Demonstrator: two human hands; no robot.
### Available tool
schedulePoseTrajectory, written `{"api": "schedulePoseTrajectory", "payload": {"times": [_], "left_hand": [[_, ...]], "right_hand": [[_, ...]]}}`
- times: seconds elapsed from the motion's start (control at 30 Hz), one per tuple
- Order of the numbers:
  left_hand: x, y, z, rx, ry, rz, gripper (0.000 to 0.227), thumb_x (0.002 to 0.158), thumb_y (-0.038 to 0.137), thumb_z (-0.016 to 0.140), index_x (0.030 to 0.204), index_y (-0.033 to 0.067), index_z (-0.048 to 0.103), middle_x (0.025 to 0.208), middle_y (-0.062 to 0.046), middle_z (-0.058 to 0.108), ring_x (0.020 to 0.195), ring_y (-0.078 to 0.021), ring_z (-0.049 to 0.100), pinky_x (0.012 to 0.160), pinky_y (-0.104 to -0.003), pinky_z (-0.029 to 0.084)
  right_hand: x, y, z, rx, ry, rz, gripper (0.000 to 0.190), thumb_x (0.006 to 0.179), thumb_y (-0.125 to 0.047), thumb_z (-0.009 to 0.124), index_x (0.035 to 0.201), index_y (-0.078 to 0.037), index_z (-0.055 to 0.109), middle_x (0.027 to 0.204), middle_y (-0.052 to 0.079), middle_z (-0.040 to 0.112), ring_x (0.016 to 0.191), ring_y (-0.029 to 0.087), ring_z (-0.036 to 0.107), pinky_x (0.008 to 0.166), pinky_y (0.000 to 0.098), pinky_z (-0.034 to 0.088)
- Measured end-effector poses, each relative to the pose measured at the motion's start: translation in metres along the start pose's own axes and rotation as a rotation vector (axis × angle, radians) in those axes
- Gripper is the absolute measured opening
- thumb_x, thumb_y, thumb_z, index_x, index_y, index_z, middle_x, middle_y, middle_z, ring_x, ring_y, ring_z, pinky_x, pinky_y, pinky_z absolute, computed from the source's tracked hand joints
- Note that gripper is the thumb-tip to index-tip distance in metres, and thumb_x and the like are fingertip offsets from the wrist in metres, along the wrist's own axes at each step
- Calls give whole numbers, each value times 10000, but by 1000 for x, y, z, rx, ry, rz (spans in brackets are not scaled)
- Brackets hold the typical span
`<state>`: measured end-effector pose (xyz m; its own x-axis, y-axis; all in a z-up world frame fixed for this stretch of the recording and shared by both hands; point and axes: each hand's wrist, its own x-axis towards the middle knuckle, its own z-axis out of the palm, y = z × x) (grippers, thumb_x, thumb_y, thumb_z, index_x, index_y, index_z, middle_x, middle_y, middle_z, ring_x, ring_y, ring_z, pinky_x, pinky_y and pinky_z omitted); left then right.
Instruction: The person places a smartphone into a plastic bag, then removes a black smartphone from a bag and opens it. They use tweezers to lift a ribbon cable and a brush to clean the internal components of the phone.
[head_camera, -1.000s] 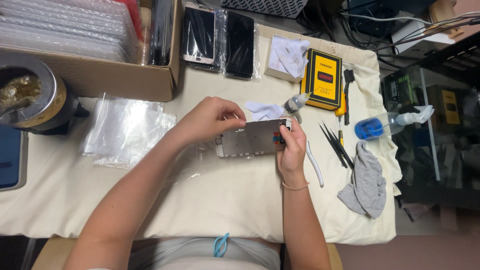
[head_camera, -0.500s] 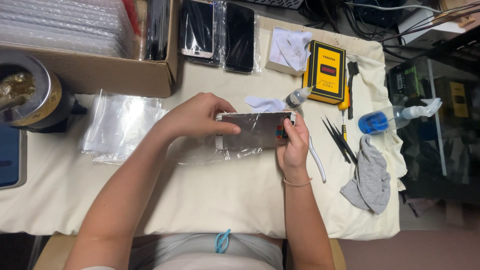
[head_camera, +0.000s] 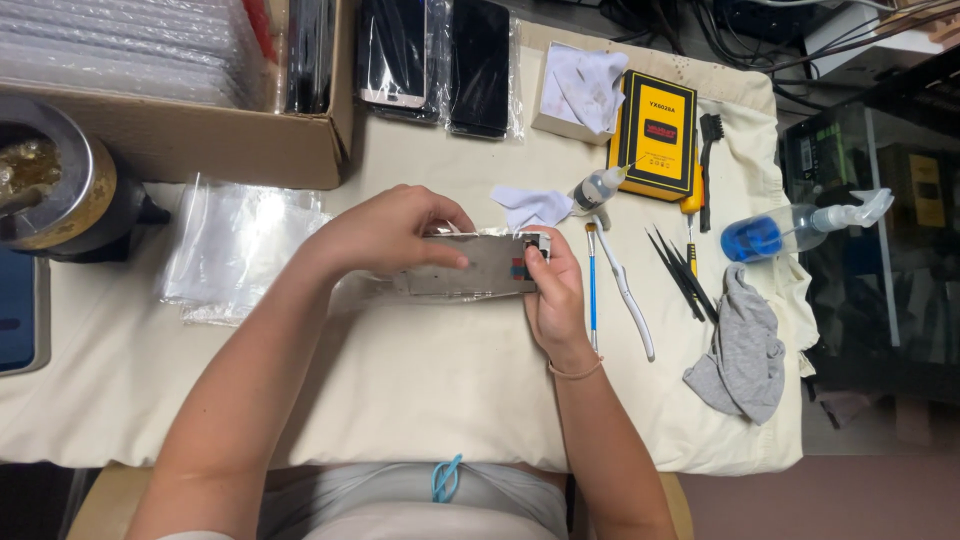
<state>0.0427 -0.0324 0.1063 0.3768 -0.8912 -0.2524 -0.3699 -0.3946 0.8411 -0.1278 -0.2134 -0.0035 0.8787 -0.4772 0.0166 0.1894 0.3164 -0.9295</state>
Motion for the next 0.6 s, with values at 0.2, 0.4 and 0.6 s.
{"api": "schedulePoseTrajectory", "payload": {"times": [0.2,0.4,0.6], "left_hand": [[6,-15,6,-34,-28,-2,196,890,143,726,1057,92,815,747,-84,775,712,-229,687,771,-341,560],[4,-9,5,-26,-61,-25,232,899,136,704,1105,101,804,818,-87,800,753,-240,704,810,-356,573],[10,-7,15,66,-18,-31,173,872,191,759,1022,123,813,821,-64,797,732,-238,721,744,-347,573]], "right_hand": [[-1,-11,3,-104,7,32,222,989,-64,639,1200,3,628,915,65,721,830,93,683,829,232,572],[3,5,-6,-150,80,61,237,938,-29,715,1163,17,659,894,44,734,807,61,696,796,193,597],[2,1,2,-184,107,59,269,878,15,772,1126,33,667,869,56,738,767,87,727,748,215,637]]}}
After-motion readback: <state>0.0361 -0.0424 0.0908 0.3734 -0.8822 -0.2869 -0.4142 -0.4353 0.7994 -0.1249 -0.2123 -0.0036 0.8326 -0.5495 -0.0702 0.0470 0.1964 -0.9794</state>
